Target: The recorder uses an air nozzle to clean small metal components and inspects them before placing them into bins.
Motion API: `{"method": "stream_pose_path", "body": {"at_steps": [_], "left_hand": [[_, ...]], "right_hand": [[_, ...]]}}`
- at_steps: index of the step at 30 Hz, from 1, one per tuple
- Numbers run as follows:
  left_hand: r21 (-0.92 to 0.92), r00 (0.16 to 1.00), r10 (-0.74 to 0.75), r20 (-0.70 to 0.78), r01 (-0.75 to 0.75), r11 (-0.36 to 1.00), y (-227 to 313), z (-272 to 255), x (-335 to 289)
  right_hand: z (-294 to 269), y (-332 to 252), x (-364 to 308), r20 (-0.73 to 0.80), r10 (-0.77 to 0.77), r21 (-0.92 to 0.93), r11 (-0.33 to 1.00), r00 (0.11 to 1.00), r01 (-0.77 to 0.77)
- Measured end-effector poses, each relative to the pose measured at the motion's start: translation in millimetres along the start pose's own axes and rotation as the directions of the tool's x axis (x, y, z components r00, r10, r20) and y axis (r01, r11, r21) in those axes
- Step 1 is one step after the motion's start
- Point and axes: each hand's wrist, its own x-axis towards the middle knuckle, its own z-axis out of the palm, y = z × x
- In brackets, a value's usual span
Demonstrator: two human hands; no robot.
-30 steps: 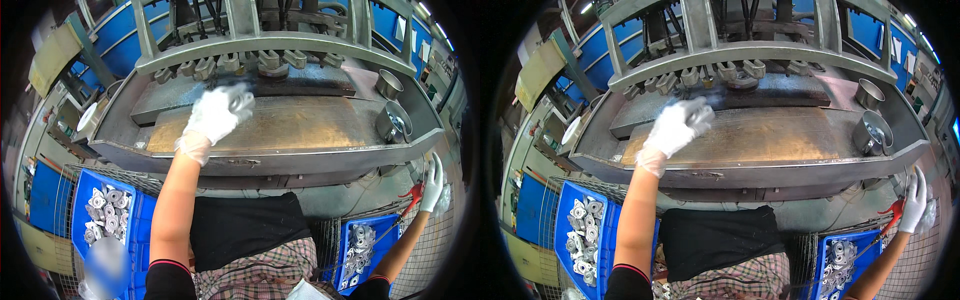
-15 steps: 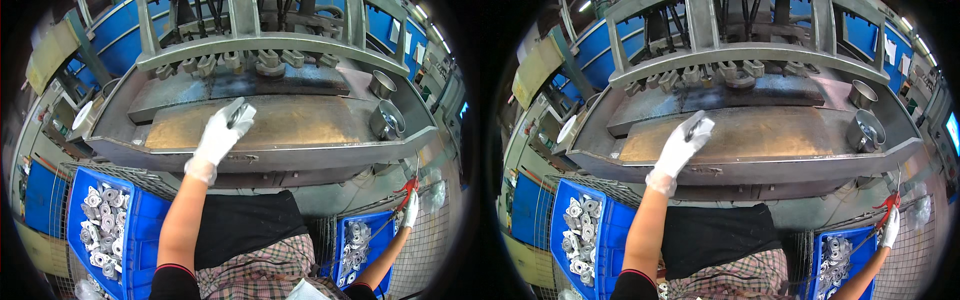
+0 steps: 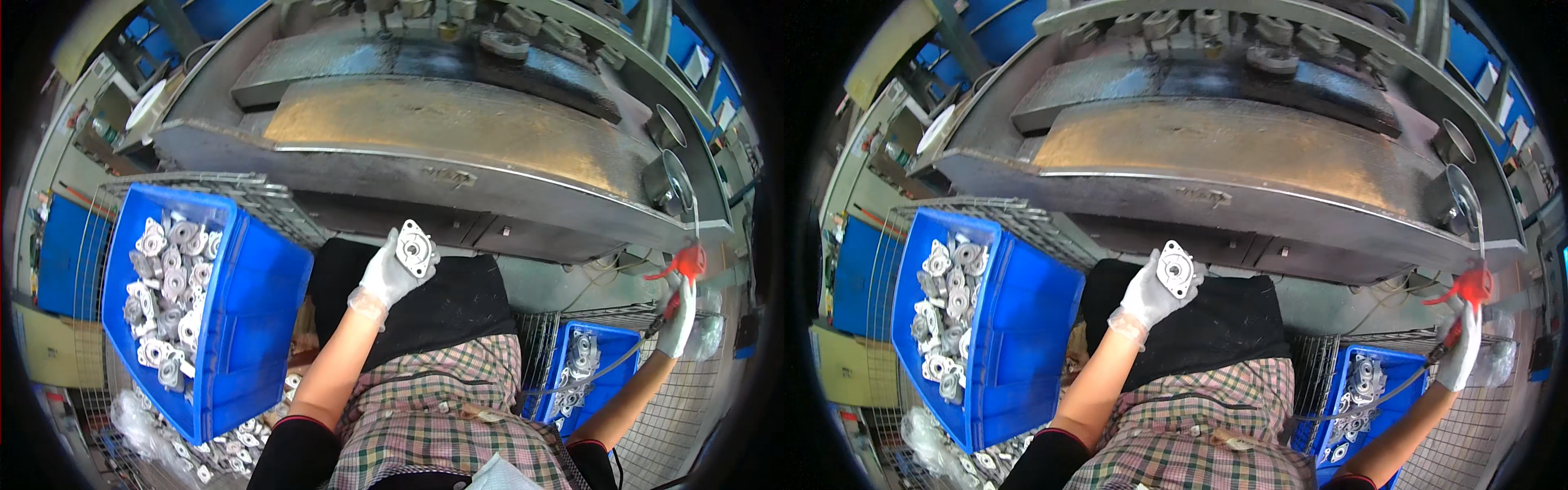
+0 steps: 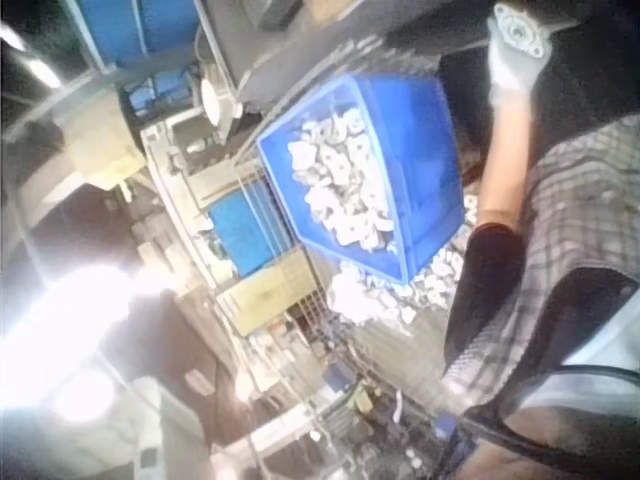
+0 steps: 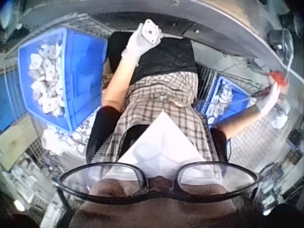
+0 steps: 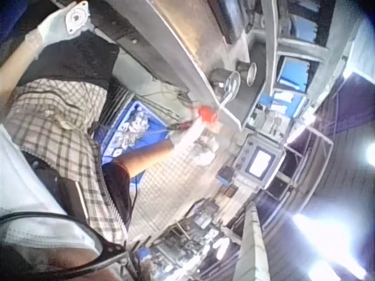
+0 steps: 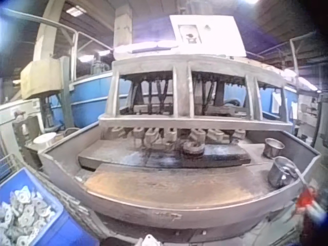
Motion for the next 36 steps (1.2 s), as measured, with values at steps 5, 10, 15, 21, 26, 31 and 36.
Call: {"method": "stream_pose_path", "body": {"at_steps": [5, 10, 15, 21, 26, 31, 36], "left_hand": [[-0.108, 0.997, 0.07, 0.008, -0.069, 0.992, 23, -74, 9], [-0.138, 0.961, 0.202, -0.187, -0.23, 0.963, 25, -82, 14], [-0.149, 0.965, 0.175, -0.194, -0.206, 0.967, 22, -86, 23], [-0.15, 0.948, 0.218, -0.234, -0.256, 0.955, 21, -100, 30], [-0.193, 0.96, 0.232, -0.157, -0.26, 0.946, 21, -103, 36], [-0.66, 0.977, 0.152, 0.147, -0.018, 0.751, 39, -171, 57], [-0.479, 0.973, 0.195, 0.125, -0.113, 0.871, 32, -142, 53]], "right_hand": [[128, -45, -70, 0.691, 0.285, -0.353, 0.935, 0.664, -0.033], [216, -29, -138, 0.874, 0.379, -0.48, 0.772, 0.304, 0.417], [253, -3, -169, 0.877, 0.393, -0.464, 0.541, 0.277, 0.702], [283, -16, -183, 0.845, 0.474, -0.475, 0.447, 0.25, 0.758], [295, -14, -184, 0.842, 0.491, -0.448, 0.407, 0.223, 0.796], [307, -22, -194, 0.857, 0.484, -0.394, 0.4, 0.174, 0.828], [308, -17, -192, 0.856, 0.481, -0.4, 0.388, 0.188, 0.83]]}}
